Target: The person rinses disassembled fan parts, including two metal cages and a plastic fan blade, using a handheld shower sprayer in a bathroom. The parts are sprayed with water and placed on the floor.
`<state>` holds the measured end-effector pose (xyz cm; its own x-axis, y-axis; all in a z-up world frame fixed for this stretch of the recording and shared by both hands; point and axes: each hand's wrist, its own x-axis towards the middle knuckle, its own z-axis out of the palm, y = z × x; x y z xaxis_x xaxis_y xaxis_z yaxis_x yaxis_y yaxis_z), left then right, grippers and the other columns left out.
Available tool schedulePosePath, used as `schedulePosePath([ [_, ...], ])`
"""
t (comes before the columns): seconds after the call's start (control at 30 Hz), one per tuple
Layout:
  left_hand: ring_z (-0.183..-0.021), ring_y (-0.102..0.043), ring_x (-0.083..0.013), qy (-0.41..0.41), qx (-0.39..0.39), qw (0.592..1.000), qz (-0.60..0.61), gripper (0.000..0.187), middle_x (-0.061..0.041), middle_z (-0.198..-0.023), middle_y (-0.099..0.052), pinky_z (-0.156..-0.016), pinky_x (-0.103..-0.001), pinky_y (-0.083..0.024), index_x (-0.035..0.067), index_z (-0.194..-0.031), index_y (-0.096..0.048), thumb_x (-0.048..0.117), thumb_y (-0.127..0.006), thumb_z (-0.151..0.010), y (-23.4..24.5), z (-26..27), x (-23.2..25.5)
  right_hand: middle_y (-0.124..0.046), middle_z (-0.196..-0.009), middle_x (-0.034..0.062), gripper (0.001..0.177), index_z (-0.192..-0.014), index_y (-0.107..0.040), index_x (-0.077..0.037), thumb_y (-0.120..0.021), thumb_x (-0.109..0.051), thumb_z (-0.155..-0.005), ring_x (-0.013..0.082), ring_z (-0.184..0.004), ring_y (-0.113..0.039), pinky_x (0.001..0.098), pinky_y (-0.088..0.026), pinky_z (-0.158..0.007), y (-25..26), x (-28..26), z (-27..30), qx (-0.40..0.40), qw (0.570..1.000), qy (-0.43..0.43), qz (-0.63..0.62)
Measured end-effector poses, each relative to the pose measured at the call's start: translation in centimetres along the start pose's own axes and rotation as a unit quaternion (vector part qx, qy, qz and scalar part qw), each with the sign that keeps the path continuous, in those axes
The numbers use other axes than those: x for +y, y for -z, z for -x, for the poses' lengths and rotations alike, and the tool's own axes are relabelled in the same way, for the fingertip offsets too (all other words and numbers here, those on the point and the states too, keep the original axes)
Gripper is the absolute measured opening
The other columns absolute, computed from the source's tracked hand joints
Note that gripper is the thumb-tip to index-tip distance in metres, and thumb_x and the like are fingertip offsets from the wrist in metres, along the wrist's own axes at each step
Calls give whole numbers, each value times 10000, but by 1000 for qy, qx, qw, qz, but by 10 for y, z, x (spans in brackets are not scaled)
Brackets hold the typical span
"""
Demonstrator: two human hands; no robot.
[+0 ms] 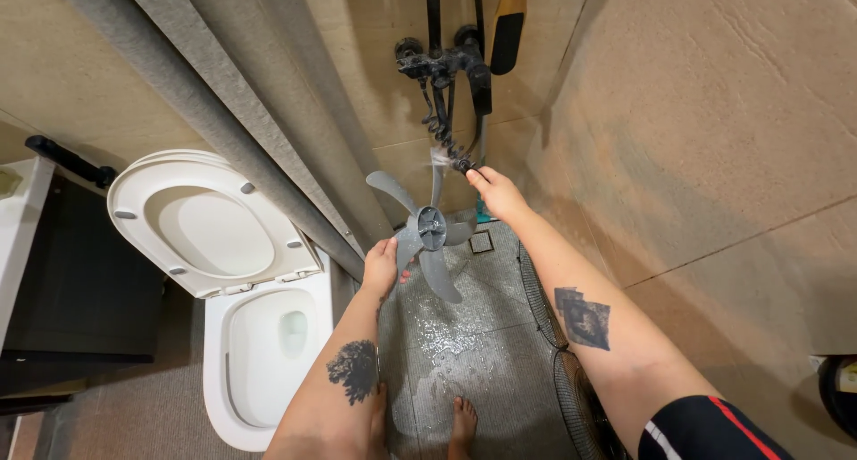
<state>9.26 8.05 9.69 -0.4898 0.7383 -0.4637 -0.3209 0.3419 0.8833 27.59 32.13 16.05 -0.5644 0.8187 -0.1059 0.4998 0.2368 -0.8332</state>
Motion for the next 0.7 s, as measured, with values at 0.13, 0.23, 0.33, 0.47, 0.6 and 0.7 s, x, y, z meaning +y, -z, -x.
schedulePosePath([
  [0.13, -487, -589, -185, -9, -5, 1000, -4, 384, -124, -829, -717, -433, -316, -489, 6, -1197, -619, 315, -430, -1068, -2, -12, 1, -554, -681, 15, 476, -1094, -722, -77, -602, -523, -977, 137, -616, -495, 316, -412, -572, -3, -8, 10, -67, 996, -52, 6],
  [0.23, -482, -591, -198, -3, -12, 1000, -23, 388, -129, -818, -716, -429, -326, -489, -4, -1184, -620, 317, -437, -1068, -6, -29, 7, -581, -690, -18, 455, -1097, -714, -94, -607, -513, -955, 109, -627, -519, 296, -445, -585, -12, -15, 23, -94, 995, -24, 13],
  [0.33, -479, -584, -214, 5, -21, 999, -34, 394, -141, -799, -708, -422, -341, -484, -24, -1172, -626, 314, -452, -1070, -16, -41, 13, -566, -672, -32, 424, -1062, -707, -105, -594, -498, -950, 101, -604, -514, 293, -437, -568, -23, -23, 31, -82, 996, -36, -19],
  [0.47, -498, -616, -223, 17, -17, 997, -71, 393, -130, -804, -713, -439, -343, -508, -5, -1203, -634, 316, -458, -1062, -31, -46, 20, -517, -654, 0, 426, -1013, -707, -79, -585, -486, -982, 119, -599, -465, 297, -397, -568, -32, -37, 28, -58, 996, -27, -62],
  [0.6, -509, -628, -224, 18, -25, 996, -87, 390, -127, -811, -726, -447, -342, -518, 4, -1225, -650, 307, -475, -1053, -40, -43, 23, -519, -669, -15, 426, -993, -695, -66, -584, -478, -1002, 98, -617, -475, 276, -409, -582, -32, -52, 14, -43, 993, 15, -113],
  [0.7, -521, -633, -218, 24, -32, 995, -92, 388, -123, -813, -724, -452, -334, -517, 8, -1236, -638, 311, -480, -1050, -40, -45, 23, -529, -677, -6, 459, -1023, -707, -53, -586, -496, -1004, 101, -626, -491, 279, -427, -595, -27, -57, 8, -48, 993, 19, -106],
])
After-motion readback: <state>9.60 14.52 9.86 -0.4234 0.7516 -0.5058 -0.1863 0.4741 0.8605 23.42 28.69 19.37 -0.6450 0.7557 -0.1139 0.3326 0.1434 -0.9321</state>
